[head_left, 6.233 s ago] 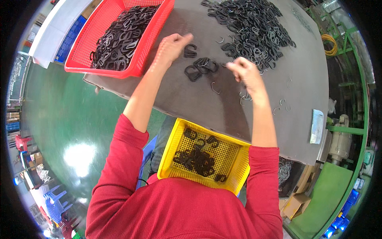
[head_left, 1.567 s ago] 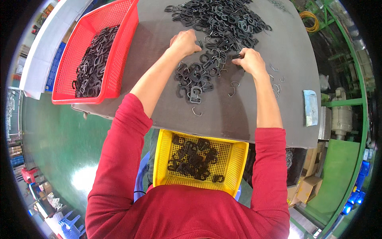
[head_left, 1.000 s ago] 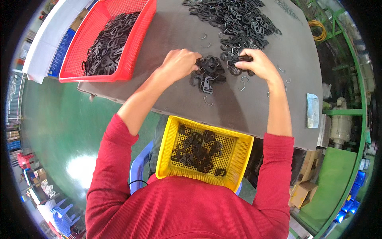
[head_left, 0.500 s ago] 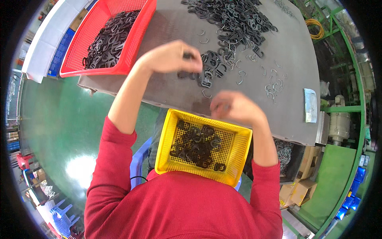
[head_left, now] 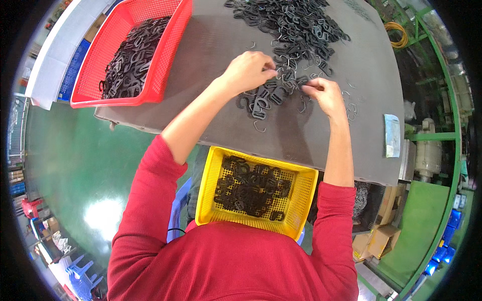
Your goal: The person repeatedly picks up small black plastic clips and metal hooks from a table, separates them by type, and places the clips into a yellow basket. The metal hooks remain on the table. The person occasionally transfers clips from the yellow basket to a red basket.
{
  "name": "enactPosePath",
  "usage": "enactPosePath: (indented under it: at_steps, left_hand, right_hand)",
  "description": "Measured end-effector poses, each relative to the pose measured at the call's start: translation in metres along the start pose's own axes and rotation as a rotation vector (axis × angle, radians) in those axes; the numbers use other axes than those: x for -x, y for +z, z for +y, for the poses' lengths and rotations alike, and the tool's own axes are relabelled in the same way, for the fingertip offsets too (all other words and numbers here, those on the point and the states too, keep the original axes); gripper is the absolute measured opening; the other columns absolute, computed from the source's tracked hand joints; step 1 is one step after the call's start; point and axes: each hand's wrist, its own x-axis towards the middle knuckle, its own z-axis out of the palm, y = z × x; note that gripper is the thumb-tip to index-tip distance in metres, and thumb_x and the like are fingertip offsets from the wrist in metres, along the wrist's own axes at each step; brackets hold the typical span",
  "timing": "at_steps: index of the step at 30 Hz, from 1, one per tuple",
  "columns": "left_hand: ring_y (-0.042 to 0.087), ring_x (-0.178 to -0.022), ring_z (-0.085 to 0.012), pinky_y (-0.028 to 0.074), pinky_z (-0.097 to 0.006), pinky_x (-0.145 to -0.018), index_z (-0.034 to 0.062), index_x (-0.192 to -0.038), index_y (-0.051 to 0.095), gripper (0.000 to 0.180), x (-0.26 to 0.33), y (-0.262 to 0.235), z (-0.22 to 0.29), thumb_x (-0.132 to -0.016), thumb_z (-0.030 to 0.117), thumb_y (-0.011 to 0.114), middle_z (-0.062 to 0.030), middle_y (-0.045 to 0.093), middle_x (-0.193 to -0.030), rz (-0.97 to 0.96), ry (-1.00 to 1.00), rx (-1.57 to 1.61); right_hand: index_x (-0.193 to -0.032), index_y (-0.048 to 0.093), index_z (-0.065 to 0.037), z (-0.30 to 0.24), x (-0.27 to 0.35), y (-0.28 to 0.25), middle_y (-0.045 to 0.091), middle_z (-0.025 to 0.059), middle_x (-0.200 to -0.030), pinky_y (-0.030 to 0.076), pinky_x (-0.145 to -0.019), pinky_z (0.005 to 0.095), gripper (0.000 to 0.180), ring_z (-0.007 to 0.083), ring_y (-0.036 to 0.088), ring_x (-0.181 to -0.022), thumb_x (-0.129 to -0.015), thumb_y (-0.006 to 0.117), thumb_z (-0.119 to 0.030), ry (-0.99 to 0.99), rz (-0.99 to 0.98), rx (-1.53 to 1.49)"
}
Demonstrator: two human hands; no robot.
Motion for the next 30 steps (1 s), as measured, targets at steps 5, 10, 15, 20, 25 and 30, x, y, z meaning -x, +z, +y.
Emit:
enactPosePath:
  at_steps: [5,10,15,20,25,30]
  left_hand:
    - [0.057,-0.105,-0.0297,0.049,-0.039,-0.085,0.0019,-0.102,0.062,0.045,-0.039,0.049,0.012,-0.071,0.033,0.074,-0.0163,0.06,-0.109,0.054,-0.071,-0.367]
    - [0.063,-0.082,-0.0249,0.05,-0.035,-0.074,0.003,-0.094,0.064,0.032,-0.056,0.045,-0.015,-0.071,0.022,0.074,-0.012,0.066,-0.085,-0.064,-0.066,0.005]
    - [0.059,-0.069,-0.0081,0.047,-0.023,-0.063,0.0027,-0.093,0.067,0.022,-0.059,0.008,-0.032,-0.076,0.017,0.071,-0.0015,0.065,-0.078,-0.125,-0.132,0.552]
    - [0.06,-0.069,-0.0087,0.046,-0.023,-0.063,0.0048,-0.093,0.071,0.025,-0.041,-0.025,-0.036,-0.078,0.025,0.07,-0.0022,0.067,-0.079,-0.095,-0.203,0.58]
    - [0.056,-0.077,-0.0083,0.043,-0.023,-0.065,0.0076,-0.096,0.071,0.029,-0.029,-0.033,-0.055,-0.08,0.031,0.068,-0.0002,0.066,-0.083,-0.037,-0.22,0.511]
    - [0.053,-0.078,-0.0067,0.038,-0.023,-0.063,0.0112,-0.092,0.07,0.027,-0.021,-0.028,-0.067,-0.08,0.035,0.066,0.0035,0.065,-0.085,0.011,-0.388,0.805]
  right_hand:
    - [-0.093,0.065,-0.001,0.036,0.015,-0.039,0.066,0.0021,-0.079,0.042,-0.057,0.0222,0.022,0.0087,0.056,-0.068,-0.08,0.07,-0.018,0.138,-0.017,-0.461]
    - [-0.09,0.062,-0.006,0.01,0.032,-0.023,0.064,0.0026,-0.079,0.047,-0.062,0.0241,0.02,0.0133,0.06,-0.074,-0.082,0.067,-0.023,0.115,-0.071,-1.135]
    - [-0.09,0.063,-0.004,0.004,0.001,0.027,0.063,0.008,-0.077,0.045,-0.064,0.0306,0.034,0.0198,0.061,-0.072,-0.071,0.075,-0.03,-0.07,-0.078,0.062]
    - [-0.094,0.064,-0.006,-0.016,0.009,0.043,0.064,0.0123,-0.09,0.045,-0.074,0.0393,0.042,0.0309,0.06,-0.086,-0.063,0.079,-0.029,-0.094,-0.012,0.483]
    - [-0.085,0.062,-0.006,0.001,0.005,0.021,0.059,0.0033,-0.075,0.043,-0.06,0.0262,0.025,0.0145,0.055,-0.071,-0.073,0.073,-0.024,0.052,-0.201,-0.188]
    - [-0.075,0.056,-0.012,0.003,0.002,0.018,0.057,-0.0017,-0.069,0.038,-0.051,0.0237,0.013,0.011,0.057,-0.065,-0.081,0.064,-0.02,0.175,-0.166,-1.012]
